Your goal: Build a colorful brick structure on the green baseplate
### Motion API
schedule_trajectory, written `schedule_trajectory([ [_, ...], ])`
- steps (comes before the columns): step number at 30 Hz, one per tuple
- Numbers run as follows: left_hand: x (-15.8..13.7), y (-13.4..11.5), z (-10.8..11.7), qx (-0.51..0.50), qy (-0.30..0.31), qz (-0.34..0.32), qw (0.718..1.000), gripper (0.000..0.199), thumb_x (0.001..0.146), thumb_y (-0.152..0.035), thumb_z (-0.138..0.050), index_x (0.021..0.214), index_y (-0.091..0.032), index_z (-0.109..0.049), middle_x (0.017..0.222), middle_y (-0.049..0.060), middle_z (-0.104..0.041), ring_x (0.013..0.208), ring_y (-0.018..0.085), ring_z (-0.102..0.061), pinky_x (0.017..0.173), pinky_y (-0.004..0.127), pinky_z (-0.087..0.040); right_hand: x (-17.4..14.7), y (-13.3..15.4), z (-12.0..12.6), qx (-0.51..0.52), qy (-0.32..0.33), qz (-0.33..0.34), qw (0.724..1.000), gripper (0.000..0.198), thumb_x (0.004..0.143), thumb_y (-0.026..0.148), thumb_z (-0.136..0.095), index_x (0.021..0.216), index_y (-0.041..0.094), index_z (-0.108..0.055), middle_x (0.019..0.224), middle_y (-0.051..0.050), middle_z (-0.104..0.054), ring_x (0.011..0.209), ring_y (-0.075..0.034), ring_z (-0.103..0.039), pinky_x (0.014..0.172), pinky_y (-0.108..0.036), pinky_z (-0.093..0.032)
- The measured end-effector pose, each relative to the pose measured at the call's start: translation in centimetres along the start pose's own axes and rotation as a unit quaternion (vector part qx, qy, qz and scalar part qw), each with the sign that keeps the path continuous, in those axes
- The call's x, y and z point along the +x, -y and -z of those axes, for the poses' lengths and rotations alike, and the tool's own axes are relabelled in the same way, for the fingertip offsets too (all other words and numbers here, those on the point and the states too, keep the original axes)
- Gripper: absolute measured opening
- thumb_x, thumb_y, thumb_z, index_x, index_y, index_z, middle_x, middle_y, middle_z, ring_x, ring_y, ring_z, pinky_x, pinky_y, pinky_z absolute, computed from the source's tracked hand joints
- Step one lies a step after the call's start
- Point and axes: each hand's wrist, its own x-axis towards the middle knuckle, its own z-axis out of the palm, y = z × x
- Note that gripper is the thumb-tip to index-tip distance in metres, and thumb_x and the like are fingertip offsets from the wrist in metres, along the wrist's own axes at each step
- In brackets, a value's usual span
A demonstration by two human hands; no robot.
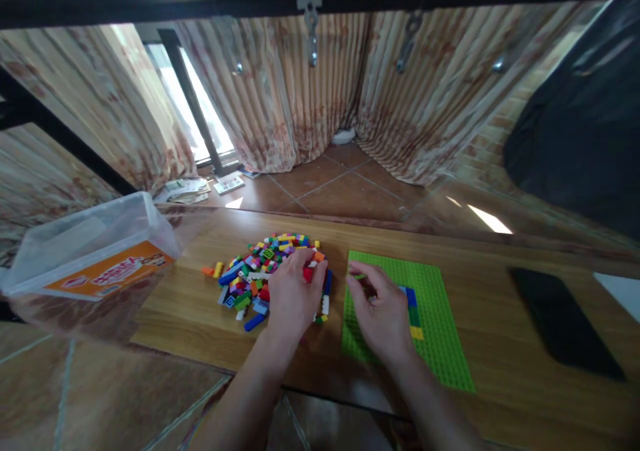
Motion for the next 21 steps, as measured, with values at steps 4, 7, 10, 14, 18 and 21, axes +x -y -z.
schedule_trajectory([
  [4,-1.4,-1.3,-1.3,-0.043,0.067,-0.018,0.997,0.008,0.085,-0.020,-0.061,0.092,-0.020,-0.063,0.088,0.002,-0.072,0.078,0.016,-0.067,0.071,0.026,-0.049,-0.1,0.0,1.0,0.079,0.012,-0.048,0.996,0.027,0.089,0.035,-0.058,0.111,0.021,-0.065,0.099,-0.005,-0.071,0.083,-0.016,-0.066,0.073,-0.030,-0.054],
  [7,-2.3,-2.2,-2.2,-0.071,0.106,-0.053,0.990,0.013,0.083,-0.014,-0.059,0.094,-0.020,-0.062,0.086,0.002,-0.071,0.077,0.015,-0.067,0.069,0.025,-0.050,-0.4,-0.2,1.8,0.101,0.029,-0.076,0.992,0.030,0.084,0.037,-0.064,0.110,0.022,-0.067,0.098,-0.005,-0.073,0.084,-0.018,-0.067,0.076,-0.032,-0.054],
  [10,-2.8,-3.0,-3.0,-0.142,0.135,-0.058,0.979,0.011,0.086,-0.016,-0.058,0.096,-0.020,-0.062,0.088,0.001,-0.071,0.079,0.014,-0.068,0.073,0.025,-0.052,-0.5,-0.7,2.9,0.112,0.012,-0.103,0.988,0.024,0.083,0.038,-0.065,0.099,0.022,-0.071,0.093,-0.004,-0.074,0.084,-0.019,-0.067,0.078,-0.034,-0.054],
  [14,-2.8,-3.3,-3.8,-0.174,0.148,-0.030,0.973,0.017,0.086,-0.017,-0.059,0.102,-0.021,-0.060,0.093,0.001,-0.070,0.083,0.014,-0.068,0.076,0.025,-0.054,0.1,-2.0,5.5,0.118,-0.065,-0.151,0.979,0.027,0.080,0.042,-0.067,0.095,0.020,-0.072,0.085,-0.004,-0.074,0.075,-0.019,-0.067,0.070,-0.033,-0.055],
  [18,-2.8,-3.3,-4.6,-0.138,0.168,-0.003,0.976,0.023,0.085,-0.014,-0.055,0.108,-0.019,-0.058,0.096,0.004,-0.070,0.080,0.015,-0.068,0.071,0.027,-0.054,0.7,-3.9,8.2,0.121,-0.122,-0.191,0.966,0.034,0.075,0.045,-0.069,0.094,0.017,-0.072,0.080,-0.006,-0.073,0.068,-0.018,-0.066,0.063,-0.032,-0.055],
  [21,-3.0,-3.7,-5.3,-0.116,0.182,-0.008,0.976,0.027,0.084,-0.014,-0.056,0.111,-0.018,-0.057,0.097,0.005,-0.070,0.082,0.016,-0.068,0.072,0.028,-0.055,0.7,-5.2,9.3,0.124,-0.118,-0.203,0.964,0.036,0.072,0.044,-0.071,0.096,0.017,-0.072,0.084,-0.008,-0.074,0.073,-0.020,-0.067,0.067,-0.035,-0.056],
])
